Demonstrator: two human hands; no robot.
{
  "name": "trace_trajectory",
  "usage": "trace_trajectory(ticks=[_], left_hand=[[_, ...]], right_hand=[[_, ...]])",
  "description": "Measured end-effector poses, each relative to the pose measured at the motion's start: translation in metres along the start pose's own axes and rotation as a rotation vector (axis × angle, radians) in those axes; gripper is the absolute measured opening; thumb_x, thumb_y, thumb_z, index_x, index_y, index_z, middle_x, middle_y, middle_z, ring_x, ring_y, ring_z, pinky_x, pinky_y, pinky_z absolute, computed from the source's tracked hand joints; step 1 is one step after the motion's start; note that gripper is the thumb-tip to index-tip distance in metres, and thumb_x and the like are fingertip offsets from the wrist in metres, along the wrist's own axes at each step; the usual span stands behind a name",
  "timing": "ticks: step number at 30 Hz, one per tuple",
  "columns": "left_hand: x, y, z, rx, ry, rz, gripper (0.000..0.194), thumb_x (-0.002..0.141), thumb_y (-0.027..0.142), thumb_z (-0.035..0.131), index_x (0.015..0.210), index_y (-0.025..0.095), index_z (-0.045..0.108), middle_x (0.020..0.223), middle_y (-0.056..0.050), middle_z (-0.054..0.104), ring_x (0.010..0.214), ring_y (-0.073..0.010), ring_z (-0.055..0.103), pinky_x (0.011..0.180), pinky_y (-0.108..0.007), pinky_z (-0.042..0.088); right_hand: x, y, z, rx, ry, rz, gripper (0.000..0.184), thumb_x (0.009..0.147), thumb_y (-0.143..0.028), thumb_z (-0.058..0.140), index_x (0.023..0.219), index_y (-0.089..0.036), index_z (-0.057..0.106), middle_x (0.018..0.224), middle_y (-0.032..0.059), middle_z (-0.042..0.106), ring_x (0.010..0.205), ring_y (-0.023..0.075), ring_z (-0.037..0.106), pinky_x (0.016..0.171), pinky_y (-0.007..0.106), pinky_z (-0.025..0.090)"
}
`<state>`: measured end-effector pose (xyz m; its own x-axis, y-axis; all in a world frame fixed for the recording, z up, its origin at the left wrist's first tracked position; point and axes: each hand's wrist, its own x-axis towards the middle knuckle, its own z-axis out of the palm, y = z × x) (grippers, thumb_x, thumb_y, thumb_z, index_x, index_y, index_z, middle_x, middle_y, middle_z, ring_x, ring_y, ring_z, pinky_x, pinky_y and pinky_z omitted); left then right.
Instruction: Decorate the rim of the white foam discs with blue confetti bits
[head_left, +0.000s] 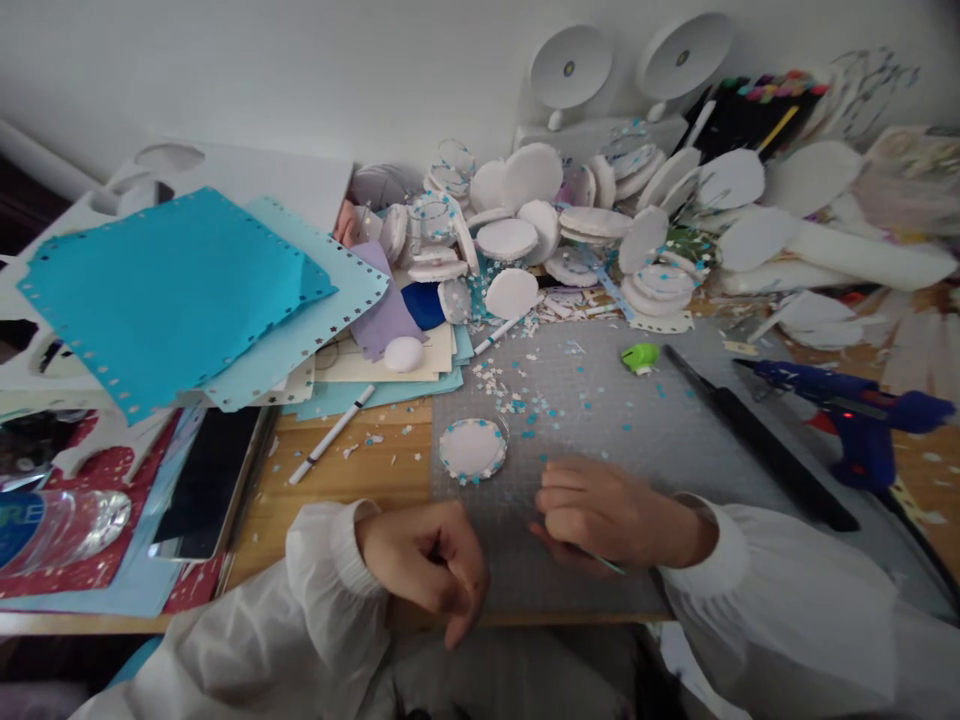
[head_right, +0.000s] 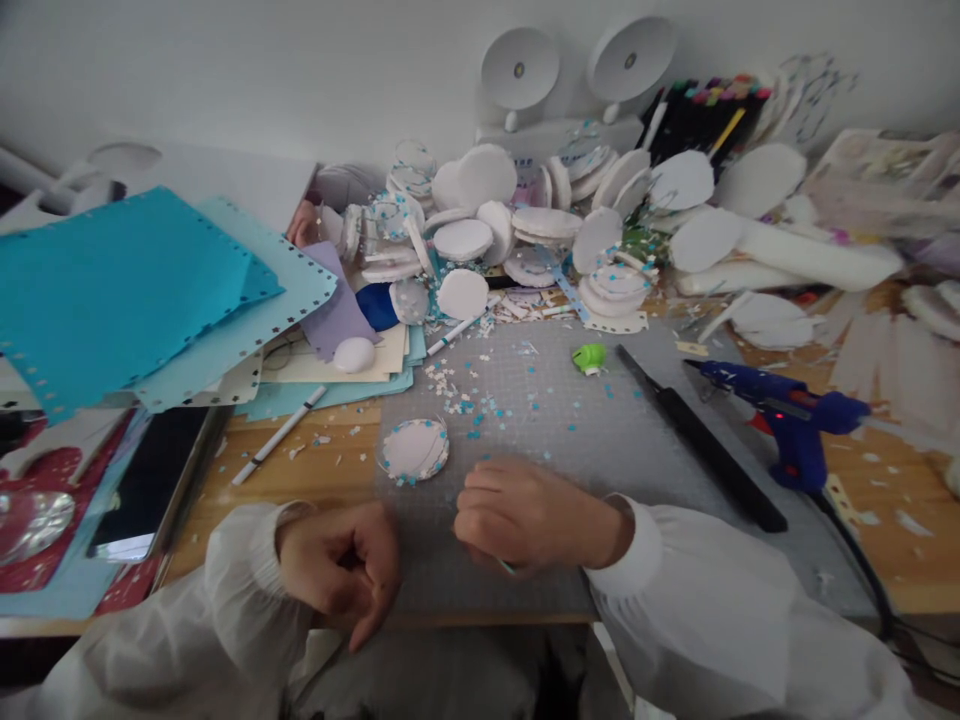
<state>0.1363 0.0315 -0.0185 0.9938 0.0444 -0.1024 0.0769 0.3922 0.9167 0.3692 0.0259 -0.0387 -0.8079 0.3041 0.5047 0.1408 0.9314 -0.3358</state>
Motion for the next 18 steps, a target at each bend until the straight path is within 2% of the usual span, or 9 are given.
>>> trace_trajectory(ticks=[7,9,11,13,18], left_hand=[[0.0003,0.0021,-0.0007,0.023,0.009,-0.016,0.04,0.084,0.042,0.051,0.055,0.015,0.055,0.042,0.0,0.046,0.041,-0.0098,0.04,0.049,-0.02,0.037],[0.0005,0.0018,-0.0006,0.028,0.006,-0.015,0.038,0.084,0.041,0.051,0.056,0.015,0.056,0.042,0.0,0.047,0.04,-0.01,0.039,0.048,-0.021,0.037],[0.0005,0.0014,-0.0002,0.028,0.007,-0.011,0.037,0.084,0.039,0.051,0.056,0.015,0.056,0.041,0.0,0.046,0.039,-0.0099,0.039,0.047,-0.021,0.036],[0.0003,0.0008,0.0006,0.028,0.016,-0.004,0.036,0.083,0.036,0.051,0.055,0.015,0.056,0.041,0.0,0.046,0.038,-0.0092,0.038,0.045,-0.021,0.036],[0.0001,-0.0023,0.0017,0.028,0.061,0.004,0.037,0.083,0.036,0.052,0.055,0.013,0.057,0.044,-0.002,0.05,0.038,-0.008,0.039,0.039,-0.019,0.031]], right_hand=[[0.0002,-0.0004,0.0023,0.002,-0.095,0.015,0.016,0.084,-0.005,0.043,0.079,-0.02,0.041,0.061,-0.0029,0.043,0.06,0.0138,0.031,0.058,0.03,0.025],[0.0001,-0.0012,0.0029,0.041,-0.135,0.049,0.017,0.083,-0.005,0.043,0.076,-0.02,0.04,0.062,-0.0026,0.043,0.06,0.0139,0.032,0.058,0.03,0.025],[0.0002,-0.0019,0.0039,0.092,-0.123,0.098,0.018,0.082,-0.005,0.043,0.075,-0.021,0.038,0.063,-0.0024,0.044,0.061,0.0138,0.034,0.058,0.03,0.026],[0.0002,-0.0025,0.0055,0.158,-0.016,0.15,0.02,0.081,-0.004,0.044,0.078,-0.022,0.035,0.064,-0.0029,0.044,0.06,0.013,0.035,0.057,0.028,0.028],[-0.0003,-0.0047,0.0092,0.411,0.358,0.342,0.027,0.079,-0.002,0.048,0.084,-0.023,0.032,0.067,-0.0045,0.042,0.056,0.0089,0.039,0.053,0.023,0.031]])
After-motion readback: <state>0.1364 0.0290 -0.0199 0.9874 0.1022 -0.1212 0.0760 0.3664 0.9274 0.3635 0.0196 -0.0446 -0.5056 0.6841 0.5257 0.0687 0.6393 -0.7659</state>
